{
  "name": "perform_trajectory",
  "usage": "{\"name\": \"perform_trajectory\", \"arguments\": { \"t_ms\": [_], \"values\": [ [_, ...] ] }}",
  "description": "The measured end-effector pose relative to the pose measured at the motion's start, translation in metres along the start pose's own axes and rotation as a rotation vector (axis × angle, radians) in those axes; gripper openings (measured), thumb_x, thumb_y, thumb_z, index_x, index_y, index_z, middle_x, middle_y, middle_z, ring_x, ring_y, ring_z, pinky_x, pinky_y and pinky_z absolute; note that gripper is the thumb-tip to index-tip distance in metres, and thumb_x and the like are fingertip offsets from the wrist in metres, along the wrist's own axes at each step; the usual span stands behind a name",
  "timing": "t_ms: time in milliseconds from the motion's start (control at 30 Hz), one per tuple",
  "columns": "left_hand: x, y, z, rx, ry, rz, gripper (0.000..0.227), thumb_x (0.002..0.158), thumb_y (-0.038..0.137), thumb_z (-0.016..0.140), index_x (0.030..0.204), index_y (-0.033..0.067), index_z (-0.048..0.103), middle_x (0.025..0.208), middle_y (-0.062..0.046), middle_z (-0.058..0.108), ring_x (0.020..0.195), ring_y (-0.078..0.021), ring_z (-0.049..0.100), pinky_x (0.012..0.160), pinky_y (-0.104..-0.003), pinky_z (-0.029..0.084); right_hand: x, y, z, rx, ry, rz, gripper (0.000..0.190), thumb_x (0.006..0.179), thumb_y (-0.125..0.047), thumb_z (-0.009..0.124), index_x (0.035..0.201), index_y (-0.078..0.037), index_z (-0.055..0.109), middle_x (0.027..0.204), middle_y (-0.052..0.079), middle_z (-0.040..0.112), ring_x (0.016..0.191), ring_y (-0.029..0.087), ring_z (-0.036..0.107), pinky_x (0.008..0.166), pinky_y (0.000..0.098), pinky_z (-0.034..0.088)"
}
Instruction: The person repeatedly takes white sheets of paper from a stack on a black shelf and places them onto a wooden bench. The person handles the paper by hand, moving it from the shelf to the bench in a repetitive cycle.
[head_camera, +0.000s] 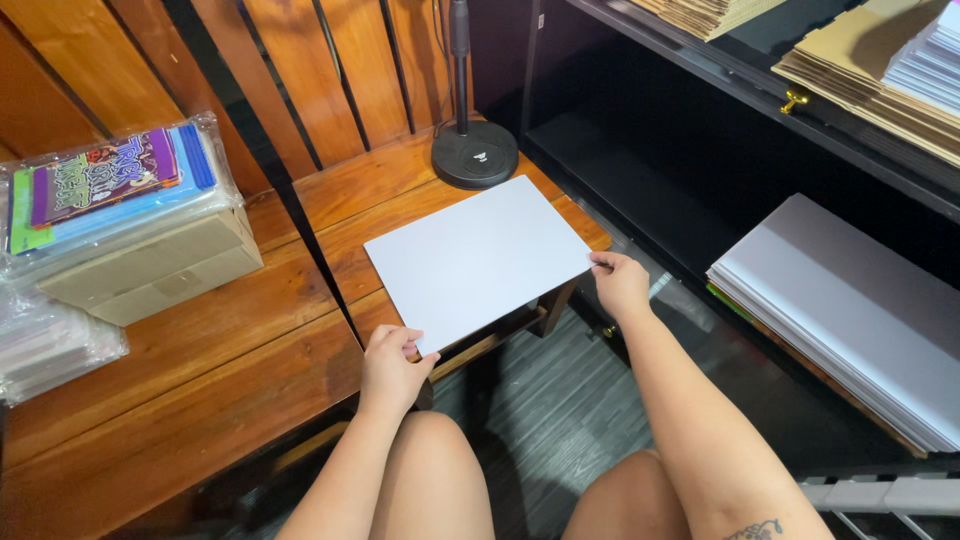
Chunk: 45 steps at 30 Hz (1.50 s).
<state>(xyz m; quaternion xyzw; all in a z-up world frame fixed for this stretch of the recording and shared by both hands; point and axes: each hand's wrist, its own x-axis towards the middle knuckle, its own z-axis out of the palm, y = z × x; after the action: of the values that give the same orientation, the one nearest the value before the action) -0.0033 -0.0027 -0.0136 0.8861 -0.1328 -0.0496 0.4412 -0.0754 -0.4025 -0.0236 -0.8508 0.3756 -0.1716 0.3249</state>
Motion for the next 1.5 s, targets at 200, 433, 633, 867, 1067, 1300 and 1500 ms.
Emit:
{"name": "perform_trajectory", "arguments": {
  "t_ms": [200,433,633,867,1067,1300,1500],
  "values": [
    [0.003,-0.003,0.001,-0.021,0.004,-0.006,0.044,0.067,0.012,0.094,0.109,0.0109,0.078,0.103,-0.006,0.065,0.096,-0.0177,0.077,0.082,-0.024,0.063,-0.003,-0.006,-0.004,0.092,-0.014,0.000,0.028,0.097,-0.010,0.071,0.123,-0.015,0.079,0.107,0.010,0.078,0.110,0.029,0.072,0.099,0.0415,0.055],
    [0.001,-0.001,-0.003,-0.032,0.001,-0.011,0.044,0.068,0.012,0.094,0.109,0.0114,0.078,0.102,-0.006,0.065,0.096,-0.0174,0.077,0.082,-0.023,0.062,-0.009,-0.013,-0.006,0.058,-0.044,0.023,0.031,0.096,-0.013,0.072,0.126,-0.017,0.077,0.106,0.009,0.078,0.111,0.028,0.072,0.099,0.0420,0.054],
    [0.002,-0.002,-0.002,-0.080,0.015,-0.011,0.046,0.065,0.012,0.096,0.107,0.0111,0.078,0.100,-0.008,0.065,0.094,-0.0188,0.077,0.082,-0.024,0.062,-0.016,-0.019,-0.010,0.092,-0.049,-0.007,0.033,0.096,-0.010,0.071,0.128,-0.012,0.076,0.110,0.014,0.078,0.113,0.030,0.071,0.101,0.0438,0.053],
    [0.002,-0.002,-0.004,-0.065,0.005,-0.017,0.045,0.067,0.012,0.096,0.108,0.0114,0.078,0.101,-0.006,0.065,0.093,-0.0169,0.077,0.081,-0.022,0.063,-0.014,-0.013,-0.005,0.096,-0.048,0.009,0.034,0.095,-0.015,0.074,0.129,-0.016,0.076,0.110,0.009,0.078,0.111,0.026,0.072,0.099,0.0406,0.055],
    [-0.006,0.010,-0.015,-0.156,0.013,-0.009,0.061,0.063,0.012,0.098,0.118,0.0050,0.073,0.111,-0.013,0.064,0.100,-0.0234,0.075,0.084,-0.024,0.064,-0.040,-0.031,-0.022,0.175,0.006,0.024,0.035,0.090,-0.014,0.078,0.125,-0.018,0.076,0.122,0.009,0.074,0.110,0.022,0.072,0.099,0.0414,0.056],
    [-0.009,0.018,-0.015,-0.002,0.292,0.175,0.046,0.072,0.027,0.093,0.112,0.0155,0.072,0.110,0.002,0.056,0.094,-0.0153,0.069,0.078,-0.028,0.065,-0.079,0.036,-0.041,0.570,0.098,0.202,0.035,0.094,-0.010,0.074,0.129,-0.015,0.074,0.100,0.012,0.074,0.089,0.020,0.072,0.085,0.0356,0.062],
    [-0.002,0.067,0.016,-0.216,0.203,0.301,0.026,0.083,0.008,0.083,0.107,0.0078,0.074,0.103,-0.008,0.062,0.090,-0.0217,0.069,0.068,-0.026,0.059,-0.147,0.102,-0.096,0.728,0.231,0.315,0.033,0.098,-0.002,0.069,0.130,0.003,0.069,0.119,0.027,0.068,0.113,0.033,0.067,0.097,0.0473,0.056]
  ]
}}
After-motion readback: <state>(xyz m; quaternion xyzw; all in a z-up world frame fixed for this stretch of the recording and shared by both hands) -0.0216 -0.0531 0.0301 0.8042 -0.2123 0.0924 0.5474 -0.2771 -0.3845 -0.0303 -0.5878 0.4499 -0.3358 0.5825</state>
